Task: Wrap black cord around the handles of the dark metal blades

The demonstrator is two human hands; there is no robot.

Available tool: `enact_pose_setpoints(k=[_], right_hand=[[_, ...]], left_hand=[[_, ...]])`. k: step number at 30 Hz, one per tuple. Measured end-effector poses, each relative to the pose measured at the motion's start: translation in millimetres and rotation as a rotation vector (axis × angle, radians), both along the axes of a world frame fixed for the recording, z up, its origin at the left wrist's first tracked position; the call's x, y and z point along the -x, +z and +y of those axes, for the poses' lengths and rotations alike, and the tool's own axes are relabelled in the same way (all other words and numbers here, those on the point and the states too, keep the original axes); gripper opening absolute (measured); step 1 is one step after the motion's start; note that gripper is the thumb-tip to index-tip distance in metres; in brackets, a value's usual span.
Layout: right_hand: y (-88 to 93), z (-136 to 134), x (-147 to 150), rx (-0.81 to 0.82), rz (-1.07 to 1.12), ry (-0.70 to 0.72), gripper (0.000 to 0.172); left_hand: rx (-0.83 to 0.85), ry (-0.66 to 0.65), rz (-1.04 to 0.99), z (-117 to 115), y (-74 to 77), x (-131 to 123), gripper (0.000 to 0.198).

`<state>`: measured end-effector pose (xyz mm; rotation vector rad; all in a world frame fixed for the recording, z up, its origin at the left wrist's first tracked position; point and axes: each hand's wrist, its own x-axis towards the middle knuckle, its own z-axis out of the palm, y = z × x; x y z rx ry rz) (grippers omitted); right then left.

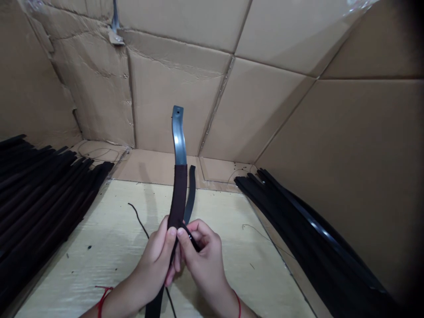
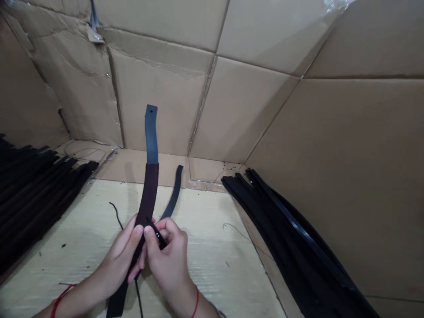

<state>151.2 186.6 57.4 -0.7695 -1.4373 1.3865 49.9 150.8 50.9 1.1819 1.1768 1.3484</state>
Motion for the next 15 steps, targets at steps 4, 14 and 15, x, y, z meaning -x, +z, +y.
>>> enact_pose_setpoints(k=[4,14,15], right_hand=[[-5.1,2,0,0.045,0.029,0.077,0.034],[2.7,-2,3,-0.033,-0.002,0.142,0.032],[3.9,-3,3,-0.028,0.019,0.153,0.032]], left_hand=[[0.032,-0.008,-0.061,3,-0.7,2,0.045],[0.072,0.083,-0.294,10,7.1,11,0.068],[0.073,0.079,-0.308,10,8.7,12,0.069]])
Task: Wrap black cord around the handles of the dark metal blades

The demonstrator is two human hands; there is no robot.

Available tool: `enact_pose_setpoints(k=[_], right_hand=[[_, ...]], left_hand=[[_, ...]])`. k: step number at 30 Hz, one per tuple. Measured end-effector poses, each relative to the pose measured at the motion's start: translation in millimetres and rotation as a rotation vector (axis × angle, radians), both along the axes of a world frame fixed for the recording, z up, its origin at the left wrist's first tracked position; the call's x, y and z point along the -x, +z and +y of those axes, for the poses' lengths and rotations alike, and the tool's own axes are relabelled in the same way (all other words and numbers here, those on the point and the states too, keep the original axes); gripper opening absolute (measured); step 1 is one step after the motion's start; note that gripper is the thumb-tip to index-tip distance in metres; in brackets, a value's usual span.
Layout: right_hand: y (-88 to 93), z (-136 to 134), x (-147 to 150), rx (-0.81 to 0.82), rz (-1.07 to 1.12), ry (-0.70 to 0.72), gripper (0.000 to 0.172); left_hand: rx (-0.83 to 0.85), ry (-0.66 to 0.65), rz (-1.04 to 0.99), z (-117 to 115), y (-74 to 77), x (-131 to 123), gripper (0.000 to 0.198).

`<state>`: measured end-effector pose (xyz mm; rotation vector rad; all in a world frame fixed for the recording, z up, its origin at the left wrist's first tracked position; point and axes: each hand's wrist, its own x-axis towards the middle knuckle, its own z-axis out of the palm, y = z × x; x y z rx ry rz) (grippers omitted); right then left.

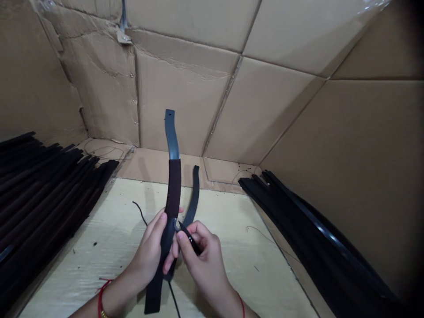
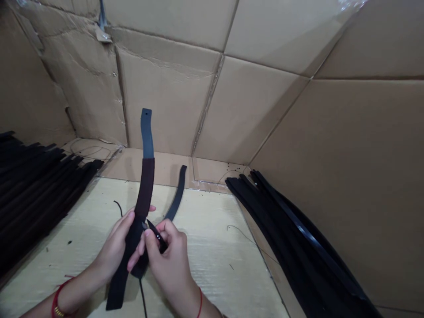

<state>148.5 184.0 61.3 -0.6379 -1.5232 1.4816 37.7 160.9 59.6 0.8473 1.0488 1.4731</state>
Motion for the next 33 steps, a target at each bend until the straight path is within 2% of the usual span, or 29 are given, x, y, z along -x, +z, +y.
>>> enact_pose_setpoints(k=[5,9,17,25,33], right_hand=[[-5.8,4,-1,0.023,-0.007,0.001,0.03],[-11.6,6,-2,0.039,-0.034,-0.011,0.029],[-6.5,3,-2,0.071,-0.002,0.008,0.027],[-5.3,4,-3,0.066,-0.028,0.001,0.036],[-9.6,2,-1,0.132,0.049,-0.057,0.042]], left_hand=[[0.028,-0.07,0.017,0,0.2,0,0.074],[0.014,-0.063,0.06,-1,-2.7,-1,0.074],[-0.003,-0.063,0.041,-1,-6.4,-1,0.061],[0.01,-0.059,0.086,-1,-10.0,-2,0.056],[-0.038,-0.017,0.182,-5,-25.0,-9,0.054]])
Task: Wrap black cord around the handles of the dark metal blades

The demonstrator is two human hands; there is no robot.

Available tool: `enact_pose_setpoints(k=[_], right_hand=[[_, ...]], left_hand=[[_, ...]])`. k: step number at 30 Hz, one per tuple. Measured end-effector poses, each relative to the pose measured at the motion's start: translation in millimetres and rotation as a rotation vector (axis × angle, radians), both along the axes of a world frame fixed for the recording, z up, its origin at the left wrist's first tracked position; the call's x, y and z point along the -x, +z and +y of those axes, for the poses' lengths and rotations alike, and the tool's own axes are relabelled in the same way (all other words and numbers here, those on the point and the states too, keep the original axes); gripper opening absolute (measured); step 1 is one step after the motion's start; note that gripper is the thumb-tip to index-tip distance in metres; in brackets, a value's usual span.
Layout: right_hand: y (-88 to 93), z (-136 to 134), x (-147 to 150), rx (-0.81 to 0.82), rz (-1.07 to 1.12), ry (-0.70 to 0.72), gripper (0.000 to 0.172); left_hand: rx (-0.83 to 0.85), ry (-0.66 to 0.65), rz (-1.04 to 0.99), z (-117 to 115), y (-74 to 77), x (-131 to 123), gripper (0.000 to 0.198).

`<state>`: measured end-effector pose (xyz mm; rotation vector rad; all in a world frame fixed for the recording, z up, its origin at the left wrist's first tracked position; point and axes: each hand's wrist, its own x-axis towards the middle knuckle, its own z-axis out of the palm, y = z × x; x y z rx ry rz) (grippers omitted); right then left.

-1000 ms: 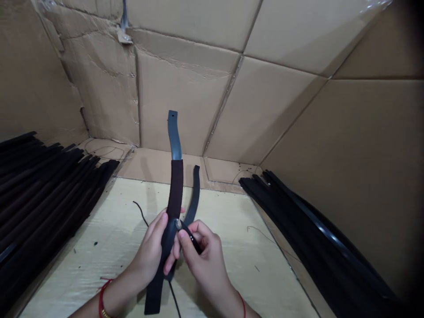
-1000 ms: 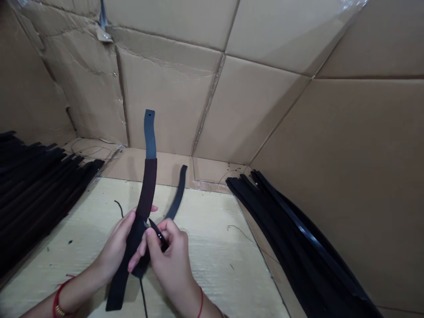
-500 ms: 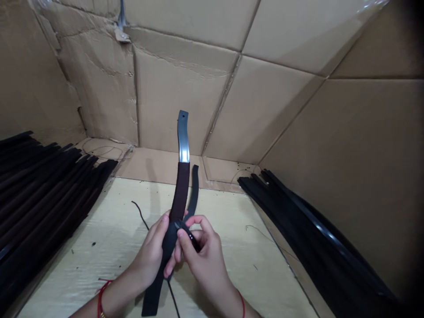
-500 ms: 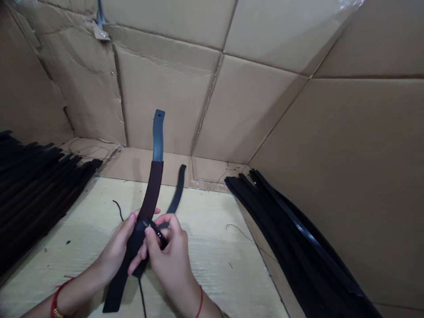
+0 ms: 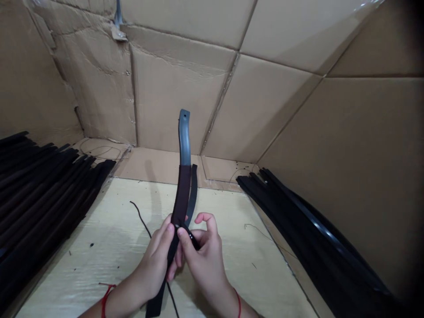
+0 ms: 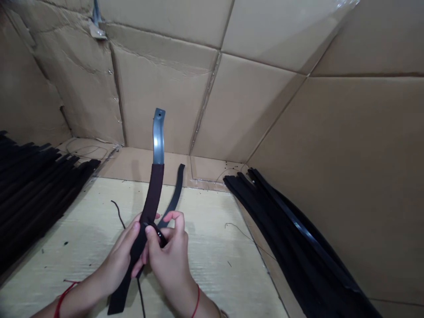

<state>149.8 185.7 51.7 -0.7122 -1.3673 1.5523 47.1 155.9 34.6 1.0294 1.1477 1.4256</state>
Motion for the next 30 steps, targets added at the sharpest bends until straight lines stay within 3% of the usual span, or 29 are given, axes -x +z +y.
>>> enact_pose_setpoints(k=[18,25,30], right_hand=[[2.5,-5,0,-0.134,0.004,0.034,0.034],[-1.9,-3,1,-0.004,0.05,0.043,0.038],[-3.2,-6,4,0.036,0.077,-0.035,0.046]], left_hand=[[-0.002,-0.032,-0.141,-3,16.2,5,0.067],[-0.004,-0.014,-0.103,-2,8.7,-1,0.058],[0.051,0.004,-0.078,-8,10.4,-7,0.059]])
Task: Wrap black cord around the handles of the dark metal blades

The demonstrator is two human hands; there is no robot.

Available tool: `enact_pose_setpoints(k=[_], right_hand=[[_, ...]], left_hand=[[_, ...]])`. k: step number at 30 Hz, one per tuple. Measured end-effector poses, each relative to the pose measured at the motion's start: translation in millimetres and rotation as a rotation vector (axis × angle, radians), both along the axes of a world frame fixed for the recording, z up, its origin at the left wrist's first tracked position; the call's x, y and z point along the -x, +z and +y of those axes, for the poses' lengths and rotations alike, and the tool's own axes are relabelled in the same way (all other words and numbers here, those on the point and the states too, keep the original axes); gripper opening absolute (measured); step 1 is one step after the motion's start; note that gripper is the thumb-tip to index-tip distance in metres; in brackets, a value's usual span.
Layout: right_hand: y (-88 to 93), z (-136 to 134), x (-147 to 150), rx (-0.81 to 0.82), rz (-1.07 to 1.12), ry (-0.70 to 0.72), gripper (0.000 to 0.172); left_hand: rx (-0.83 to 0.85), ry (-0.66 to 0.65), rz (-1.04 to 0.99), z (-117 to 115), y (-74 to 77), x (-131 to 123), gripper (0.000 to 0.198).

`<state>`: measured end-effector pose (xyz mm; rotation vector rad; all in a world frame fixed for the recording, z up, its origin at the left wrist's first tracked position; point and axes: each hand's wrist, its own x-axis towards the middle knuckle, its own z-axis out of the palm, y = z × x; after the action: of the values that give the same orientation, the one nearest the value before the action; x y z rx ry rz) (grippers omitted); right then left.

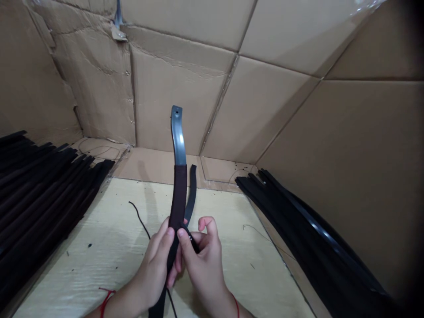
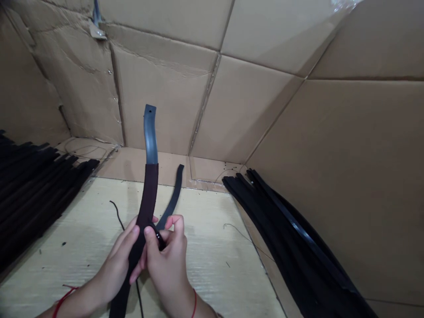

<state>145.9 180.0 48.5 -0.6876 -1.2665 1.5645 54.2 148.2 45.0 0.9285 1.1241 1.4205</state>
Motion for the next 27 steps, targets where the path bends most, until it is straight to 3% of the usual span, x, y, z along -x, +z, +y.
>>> enact_pose_setpoints(k=[4,13,22,27], right_hand=[[-2.6,1,1,-0.038,-0.055,-0.066,0.046],[-8.6,6,-2,-0.121,-0.221,-0.058,0.04],[-0.8,2,-3,-0.274,-0.198,-0.013,0.029],[-2.1,4,-4,-0.304,-0.212,0.018,0.028]], left_hand=[[0.03,-0.004,-0.021,0,-0.6,0,0.061],[-0.009,0.018,-0.112,12,-8.1,7,0.059],[-0.022,0.022,-0.183,13,10.7,20,0.061],[-0.007,-0.014,-0.168,13,10.2,17,0.069]])
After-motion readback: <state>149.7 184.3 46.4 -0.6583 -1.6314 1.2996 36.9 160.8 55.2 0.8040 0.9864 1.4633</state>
